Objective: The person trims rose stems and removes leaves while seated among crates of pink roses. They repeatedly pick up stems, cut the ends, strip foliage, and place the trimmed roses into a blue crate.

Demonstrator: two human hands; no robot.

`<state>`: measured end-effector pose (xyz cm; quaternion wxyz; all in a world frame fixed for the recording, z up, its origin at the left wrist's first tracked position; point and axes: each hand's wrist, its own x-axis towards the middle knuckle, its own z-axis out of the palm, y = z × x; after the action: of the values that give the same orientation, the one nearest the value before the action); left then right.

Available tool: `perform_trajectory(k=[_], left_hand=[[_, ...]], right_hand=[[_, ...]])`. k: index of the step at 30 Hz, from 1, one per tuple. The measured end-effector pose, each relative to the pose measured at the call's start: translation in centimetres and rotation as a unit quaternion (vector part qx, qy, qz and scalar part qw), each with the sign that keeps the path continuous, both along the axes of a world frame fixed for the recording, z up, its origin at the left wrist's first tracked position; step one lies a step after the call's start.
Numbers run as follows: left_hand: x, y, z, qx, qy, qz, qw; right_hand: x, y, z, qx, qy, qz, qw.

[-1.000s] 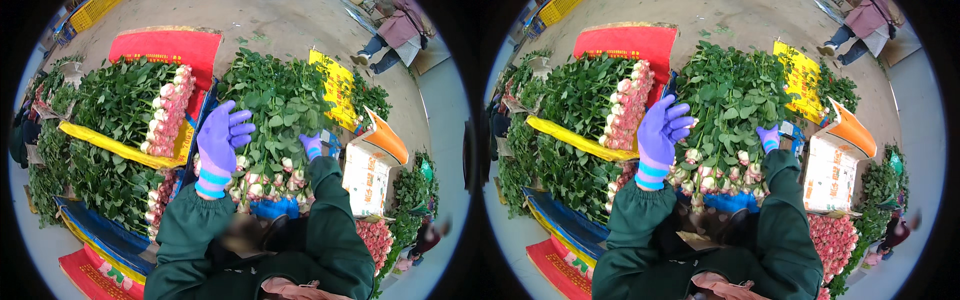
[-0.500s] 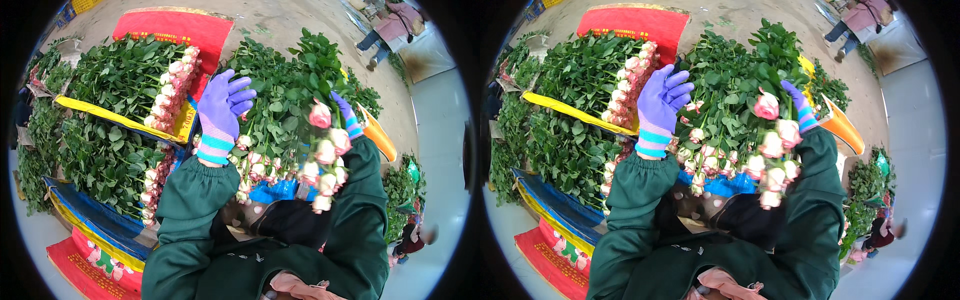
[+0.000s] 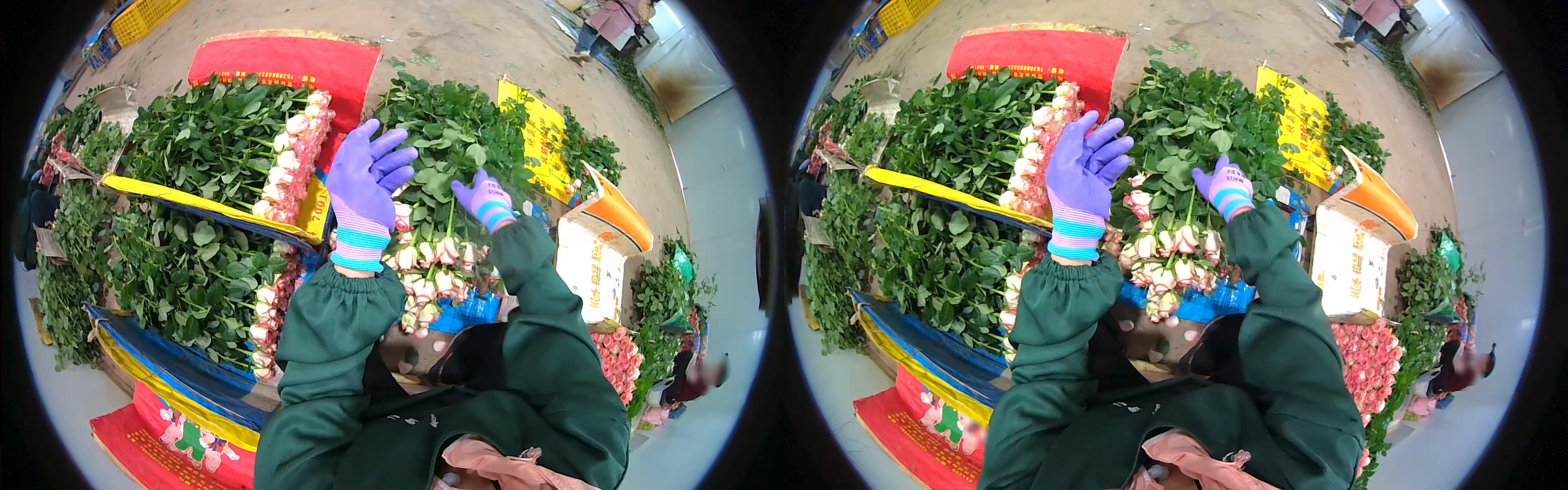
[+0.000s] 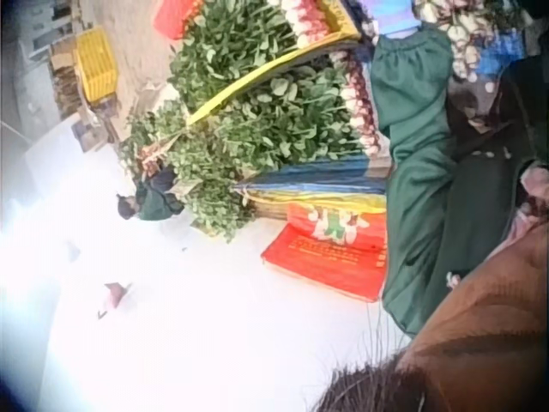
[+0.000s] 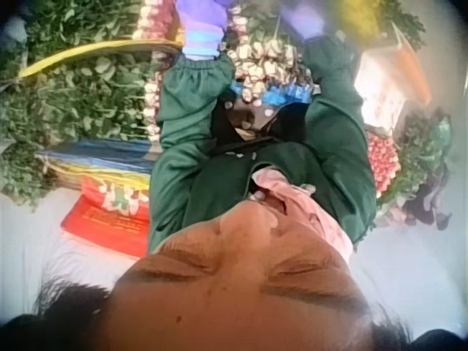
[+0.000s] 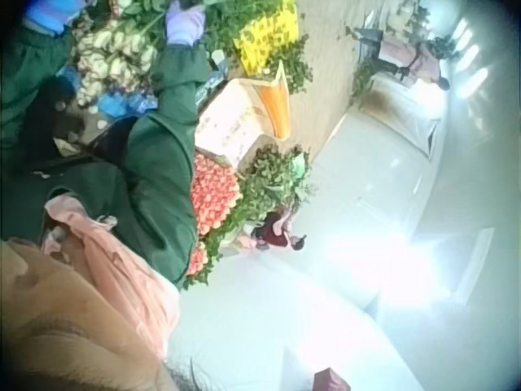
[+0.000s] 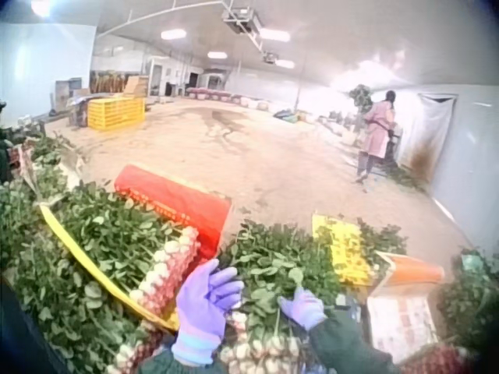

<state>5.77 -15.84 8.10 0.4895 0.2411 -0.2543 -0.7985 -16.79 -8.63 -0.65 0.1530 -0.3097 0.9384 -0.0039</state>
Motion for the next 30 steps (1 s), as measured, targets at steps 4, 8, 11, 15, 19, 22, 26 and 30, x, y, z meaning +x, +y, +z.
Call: perform_trajectory(k=[4,8,11,15,19,22,26,30], left_hand=[[-0.4,0.4,0.4,-0.001,0.004,-0.022,1.0],[-1.3,1.4,1.2,0.027,0.004,-0.047,0.999],[-1.8,2.5,1.3,-0.013,-0.003,-0.062,0.998],[0.0,1.5,0.2,-0.008,0.007,-0.053,0.999],[-1.0,2.4,-0.4,-0.002,0.001,-0.071,0.997],[-0.8,2.3,-1.0,0.008,-0.025,-0.069,0.997],[-0.6,2.3,-2.4,0.0,-0.037,-0.076,0.996],[-0.7,2.7,-2.7,-0.002,-0.055,-0.085,0.995]], right_hand=[[3.2,1.9,1.3,0.033,-0.013,0.074,0.997],[2.8,4.3,-2.3,-0.007,-0.067,0.031,0.997],[-3.6,6.6,-4.3,-0.194,-0.242,0.011,0.951],[-2.8,5.1,7.3,-0.438,-0.708,-0.101,0.544],[-4.7,8.1,6.8,-0.477,-0.616,-0.075,0.623],[0.5,11.1,4.2,-0.37,-0.35,0.028,0.86],[10.1,18.8,-4.0,-0.345,-0.236,-0.035,0.908],[16.0,24.5,-13.3,-0.454,-0.336,-0.033,0.825]])
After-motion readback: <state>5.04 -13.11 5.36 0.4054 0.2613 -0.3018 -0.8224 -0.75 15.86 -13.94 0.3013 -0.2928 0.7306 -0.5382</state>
